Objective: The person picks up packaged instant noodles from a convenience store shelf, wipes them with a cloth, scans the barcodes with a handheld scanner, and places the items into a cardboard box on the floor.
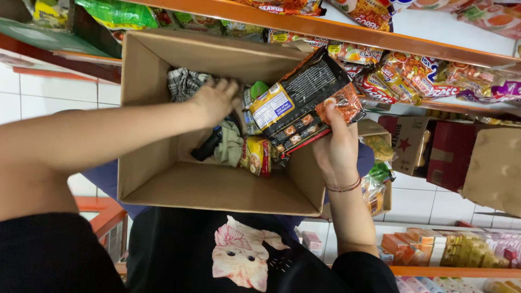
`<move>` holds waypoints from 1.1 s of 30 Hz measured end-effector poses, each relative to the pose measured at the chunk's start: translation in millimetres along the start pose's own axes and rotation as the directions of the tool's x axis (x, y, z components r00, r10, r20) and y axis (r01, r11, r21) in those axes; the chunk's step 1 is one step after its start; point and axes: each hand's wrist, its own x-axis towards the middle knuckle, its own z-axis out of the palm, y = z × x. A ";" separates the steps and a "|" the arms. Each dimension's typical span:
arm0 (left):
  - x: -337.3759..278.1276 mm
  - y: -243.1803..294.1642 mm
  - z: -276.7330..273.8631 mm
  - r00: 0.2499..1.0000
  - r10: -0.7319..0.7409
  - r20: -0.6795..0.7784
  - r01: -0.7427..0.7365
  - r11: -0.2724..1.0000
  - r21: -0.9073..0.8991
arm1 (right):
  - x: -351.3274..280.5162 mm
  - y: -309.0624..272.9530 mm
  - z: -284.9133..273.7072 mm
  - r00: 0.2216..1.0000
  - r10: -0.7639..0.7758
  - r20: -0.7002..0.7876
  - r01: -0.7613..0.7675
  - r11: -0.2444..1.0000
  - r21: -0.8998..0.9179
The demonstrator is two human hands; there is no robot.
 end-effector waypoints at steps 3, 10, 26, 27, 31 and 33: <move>7.5 -5.4 16.1 0.985 -0.075 0.155 0.055 0.990 0.133 | -0.7 2.5 -1.1 1.000 0.000 -0.001 0.000 1.000 -0.006; 51.7 -11.8 67.9 0.988 -0.151 -0.011 0.151 0.985 0.081 | -0.3 4.8 -8.3 1.000 -0.021 -0.002 0.021 0.999 -0.033; -179.3 -2.4 -111.0 0.531 -0.368 -0.763 -0.209 0.816 -0.539 | 0.7 25.7 -31.8 0.989 -0.146 0.021 0.145 0.928 -0.342; -178.5 3.7 -113.7 0.466 -0.458 -0.757 -0.344 0.694 -0.632 | -1.7 24.3 -28.7 0.993 -0.116 0.026 0.119 0.941 -0.317; -168.2 20.6 -116.9 0.204 -0.343 -0.917 -0.556 0.730 -0.397 | -9.5 19.9 4.9 0.993 0.003 0.117 0.029 0.961 -0.274; -162.2 39.4 -118.4 0.306 -0.255 -0.917 -0.336 0.873 -0.354 | -16.3 15.1 24.8 0.986 0.100 0.131 -0.065 0.966 -0.252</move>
